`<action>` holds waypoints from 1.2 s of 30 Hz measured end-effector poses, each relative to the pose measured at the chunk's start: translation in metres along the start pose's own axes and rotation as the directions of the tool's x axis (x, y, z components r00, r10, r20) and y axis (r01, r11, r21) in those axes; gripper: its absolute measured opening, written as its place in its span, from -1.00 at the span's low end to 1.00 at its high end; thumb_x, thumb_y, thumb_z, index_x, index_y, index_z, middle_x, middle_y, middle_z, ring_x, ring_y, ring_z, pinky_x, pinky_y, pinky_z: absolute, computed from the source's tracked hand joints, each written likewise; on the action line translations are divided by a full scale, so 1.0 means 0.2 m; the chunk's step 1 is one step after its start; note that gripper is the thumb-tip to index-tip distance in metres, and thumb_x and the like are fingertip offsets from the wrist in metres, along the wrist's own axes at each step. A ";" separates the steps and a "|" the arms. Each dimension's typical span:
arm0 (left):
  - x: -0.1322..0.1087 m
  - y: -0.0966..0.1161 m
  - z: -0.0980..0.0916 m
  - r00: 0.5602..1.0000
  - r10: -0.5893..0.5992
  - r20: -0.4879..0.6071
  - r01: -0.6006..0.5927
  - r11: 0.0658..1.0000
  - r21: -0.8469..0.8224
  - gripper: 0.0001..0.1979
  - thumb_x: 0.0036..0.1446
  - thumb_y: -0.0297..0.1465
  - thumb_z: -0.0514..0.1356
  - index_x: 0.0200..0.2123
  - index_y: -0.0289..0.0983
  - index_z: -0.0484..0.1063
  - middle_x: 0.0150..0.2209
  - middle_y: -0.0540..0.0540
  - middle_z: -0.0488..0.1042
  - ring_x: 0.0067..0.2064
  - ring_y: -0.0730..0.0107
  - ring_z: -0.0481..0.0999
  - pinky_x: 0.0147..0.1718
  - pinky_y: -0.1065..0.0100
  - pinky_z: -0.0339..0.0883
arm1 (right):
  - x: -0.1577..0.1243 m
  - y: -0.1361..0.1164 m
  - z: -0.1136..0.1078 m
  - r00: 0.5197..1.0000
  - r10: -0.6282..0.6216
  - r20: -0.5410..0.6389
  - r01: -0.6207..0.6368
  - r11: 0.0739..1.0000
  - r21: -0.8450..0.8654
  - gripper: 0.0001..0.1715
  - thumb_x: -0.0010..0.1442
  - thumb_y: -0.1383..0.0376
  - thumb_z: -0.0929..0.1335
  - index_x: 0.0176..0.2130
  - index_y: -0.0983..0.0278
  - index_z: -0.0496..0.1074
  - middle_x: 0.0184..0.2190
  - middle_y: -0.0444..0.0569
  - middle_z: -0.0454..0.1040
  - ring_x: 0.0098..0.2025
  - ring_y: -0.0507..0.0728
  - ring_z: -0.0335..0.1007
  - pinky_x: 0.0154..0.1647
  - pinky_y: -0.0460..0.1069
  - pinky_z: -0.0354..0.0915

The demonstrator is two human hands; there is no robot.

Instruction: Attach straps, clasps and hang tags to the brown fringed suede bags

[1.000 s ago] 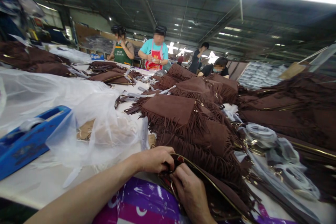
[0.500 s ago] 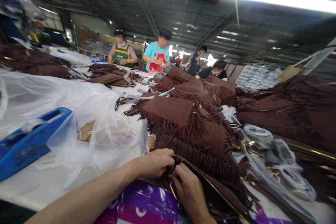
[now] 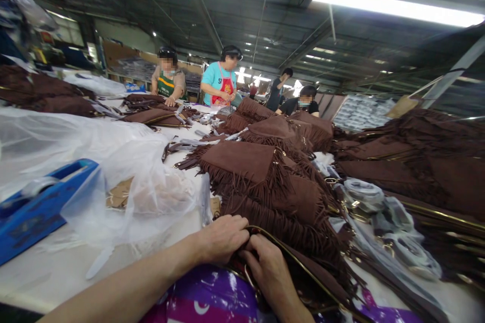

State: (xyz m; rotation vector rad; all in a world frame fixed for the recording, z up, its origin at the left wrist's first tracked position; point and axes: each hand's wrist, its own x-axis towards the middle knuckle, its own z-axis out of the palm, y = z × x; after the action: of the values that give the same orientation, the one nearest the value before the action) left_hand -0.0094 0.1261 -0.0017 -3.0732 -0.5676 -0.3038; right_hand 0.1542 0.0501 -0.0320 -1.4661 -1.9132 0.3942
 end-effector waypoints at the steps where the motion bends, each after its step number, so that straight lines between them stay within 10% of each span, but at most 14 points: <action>1: -0.01 0.00 -0.01 1.000 0.001 -0.004 -0.001 1.000 -0.017 -0.92 0.18 -0.42 0.15 -0.26 -0.31 0.37 -0.16 -0.20 0.43 -0.16 0.18 0.40 -0.22 0.24 0.32 | 0.01 -0.02 -0.03 1.000 0.024 0.015 -0.025 0.998 0.053 -0.82 0.18 0.34 0.28 -0.47 0.24 0.34 -0.49 -0.11 0.39 -0.39 0.12 0.34 -0.34 -0.04 0.20; 11: 0.02 -0.02 -0.26 0.926 -0.012 -0.378 0.022 0.999 0.023 -0.84 0.25 -0.56 0.01 -0.18 -0.30 0.35 0.08 -0.24 0.34 0.12 0.15 0.28 0.06 0.18 0.23 | 0.26 -0.22 -0.41 0.948 0.283 0.142 -0.305 0.694 0.652 -0.55 0.09 -0.03 0.43 -0.26 0.30 0.43 -0.56 -0.19 0.37 -0.66 -0.08 -0.08 -0.67 -0.13 -0.23; 20: 0.10 -0.08 -0.31 0.771 -0.284 -0.569 0.170 0.954 -0.246 -0.89 0.17 -0.52 0.01 -0.36 -0.24 0.28 0.02 -0.21 0.38 -0.05 0.18 0.40 -0.08 0.20 0.30 | 0.40 -0.23 -0.31 0.984 0.116 0.132 -0.170 0.811 0.560 -0.73 0.10 0.12 0.39 -0.42 0.29 0.44 -0.59 -0.23 0.25 -0.55 0.00 0.07 -0.54 -0.11 0.00; 24: 0.15 -0.03 -0.25 0.687 -0.642 -0.340 0.068 0.522 -0.850 -0.92 0.18 -0.38 0.01 -0.33 -0.23 0.26 -0.44 -0.02 0.39 -0.49 0.44 0.33 -0.48 0.41 0.24 | 0.44 -0.19 -0.30 0.989 0.141 0.043 -0.141 0.815 0.562 -0.69 0.08 0.10 0.38 -0.52 0.26 0.37 -0.61 -0.24 0.22 -0.54 0.02 0.08 -0.53 -0.09 0.03; 28: 0.16 -0.01 -0.22 0.749 -0.660 0.058 0.039 -0.043 -0.998 -0.67 0.04 -0.16 0.19 -0.24 -0.25 0.25 -0.69 0.16 0.27 -0.71 0.62 -0.01 -0.70 0.52 -0.19 | 0.45 -0.15 -0.30 0.993 0.109 -0.056 -0.067 0.867 0.494 -0.72 0.07 0.16 0.38 -0.56 0.24 0.35 -0.60 -0.21 0.26 -0.50 0.06 0.16 -0.47 -0.06 0.09; 36: 0.16 0.02 -0.20 0.793 -0.573 0.207 0.066 -0.256 -0.964 -0.61 -0.15 -0.12 0.34 -0.43 -0.30 0.33 -0.68 0.11 0.30 -0.72 0.67 0.04 -0.74 0.52 -0.23 | 0.48 -0.18 -0.29 0.977 -0.113 -0.183 0.167 0.934 0.316 -0.78 0.12 0.27 0.32 -0.54 0.22 0.35 -0.45 -0.12 0.33 -0.37 0.12 0.32 -0.35 -0.03 0.21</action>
State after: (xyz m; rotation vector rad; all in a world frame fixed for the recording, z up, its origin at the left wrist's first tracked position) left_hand 0.0131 0.1322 0.0446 -3.5026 -2.0722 -2.4668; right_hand 0.1554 0.1196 0.0643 -1.1009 -1.7128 0.4869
